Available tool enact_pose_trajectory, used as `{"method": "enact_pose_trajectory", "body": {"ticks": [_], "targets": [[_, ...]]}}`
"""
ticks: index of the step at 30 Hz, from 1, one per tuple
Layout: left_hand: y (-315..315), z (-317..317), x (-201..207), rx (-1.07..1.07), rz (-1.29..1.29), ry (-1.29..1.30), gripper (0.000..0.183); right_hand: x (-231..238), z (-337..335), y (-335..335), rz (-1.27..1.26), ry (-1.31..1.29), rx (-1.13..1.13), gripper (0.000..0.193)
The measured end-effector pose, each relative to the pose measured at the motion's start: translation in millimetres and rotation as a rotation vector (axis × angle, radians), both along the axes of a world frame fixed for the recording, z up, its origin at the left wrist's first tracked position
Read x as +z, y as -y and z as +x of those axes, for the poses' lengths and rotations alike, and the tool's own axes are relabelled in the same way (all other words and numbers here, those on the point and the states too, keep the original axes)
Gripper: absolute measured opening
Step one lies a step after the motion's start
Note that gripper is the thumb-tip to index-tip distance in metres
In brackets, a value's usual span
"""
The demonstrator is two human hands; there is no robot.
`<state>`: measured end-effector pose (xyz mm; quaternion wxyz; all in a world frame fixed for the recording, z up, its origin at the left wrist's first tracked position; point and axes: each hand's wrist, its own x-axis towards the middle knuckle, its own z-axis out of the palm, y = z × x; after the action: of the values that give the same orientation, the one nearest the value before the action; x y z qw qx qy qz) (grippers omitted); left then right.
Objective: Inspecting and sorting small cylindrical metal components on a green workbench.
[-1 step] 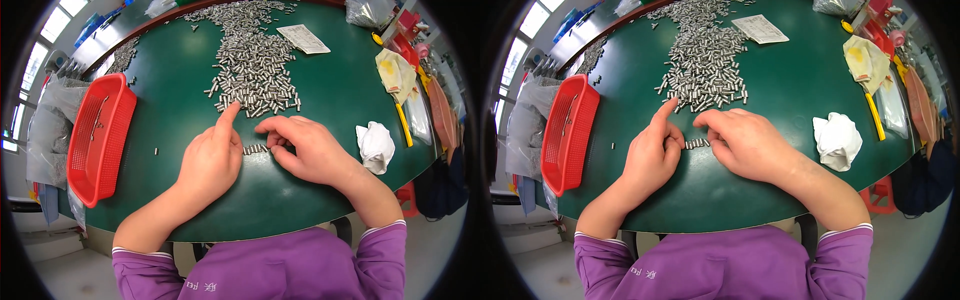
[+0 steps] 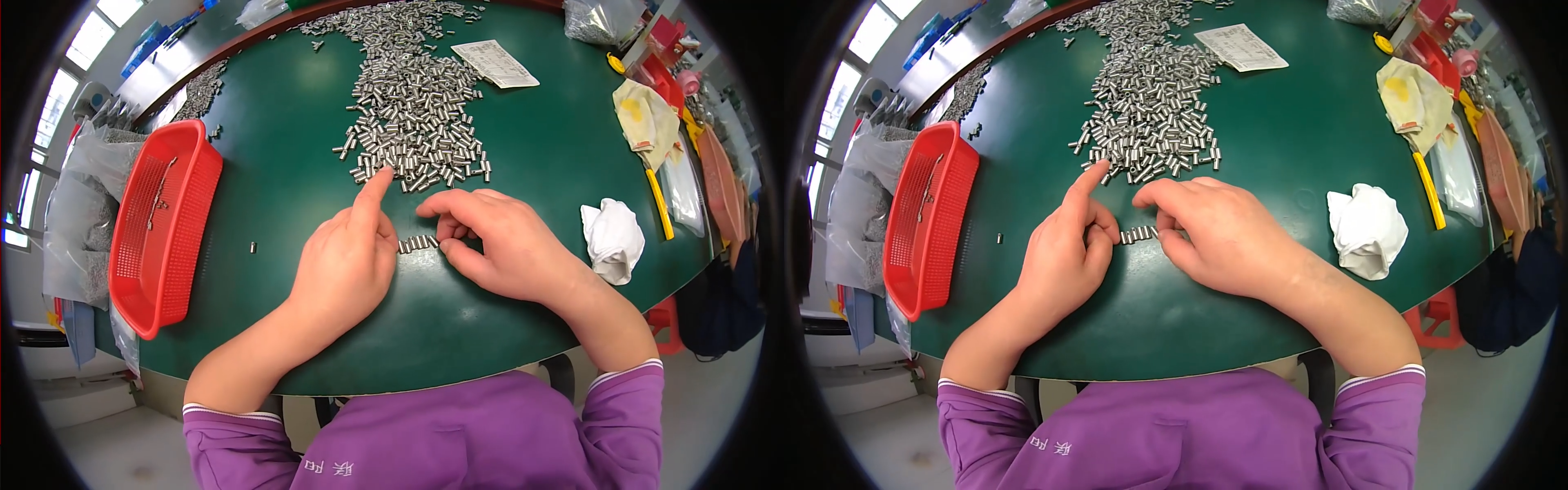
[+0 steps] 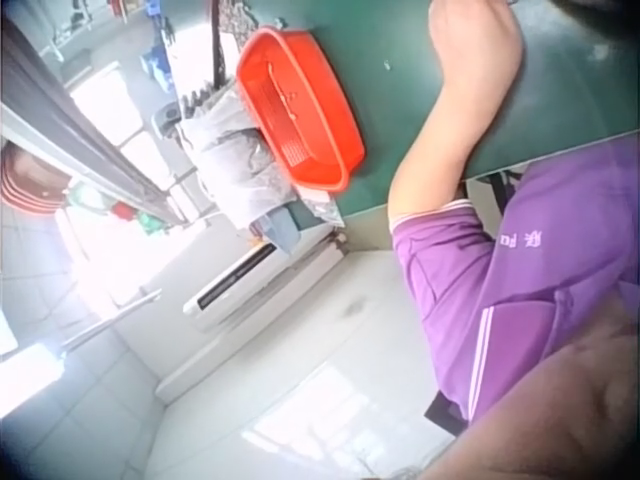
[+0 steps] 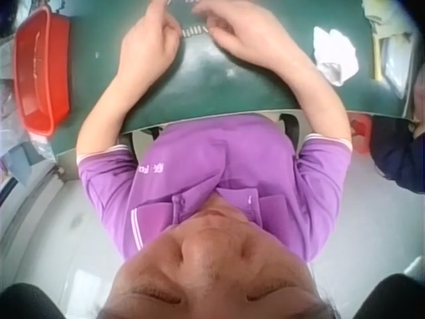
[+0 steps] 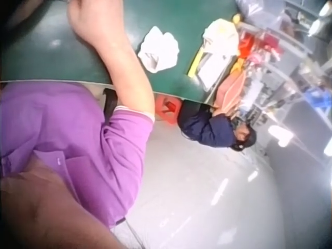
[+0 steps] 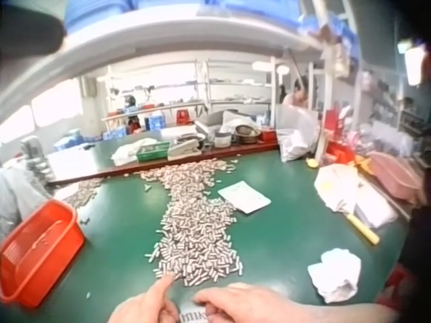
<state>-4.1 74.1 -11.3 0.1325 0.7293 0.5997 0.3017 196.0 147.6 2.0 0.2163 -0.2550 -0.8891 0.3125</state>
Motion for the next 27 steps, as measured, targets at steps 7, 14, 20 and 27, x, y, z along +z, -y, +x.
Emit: {"method": "enact_pose_trajectory", "body": {"ticks": [7,14,20,27], "targets": [[2,-1,-3,-0.046,-0.023,0.14,0.064,-7,0,-2,0.063,0.0,-0.048,0.022],[3,5,4,-0.027,-0.196,0.294,0.074,-17,-4,0,0.137,-0.044,-0.052,0.018],[1,6,0,-0.004,-0.202,0.305,0.08,-14,-7,0,0.026,-0.005,-0.051,0.014],[5,8,-2,-0.085,-0.15,0.253,0.08,-12,-6,2,0.004,-0.023,-0.019,0.018]]}}
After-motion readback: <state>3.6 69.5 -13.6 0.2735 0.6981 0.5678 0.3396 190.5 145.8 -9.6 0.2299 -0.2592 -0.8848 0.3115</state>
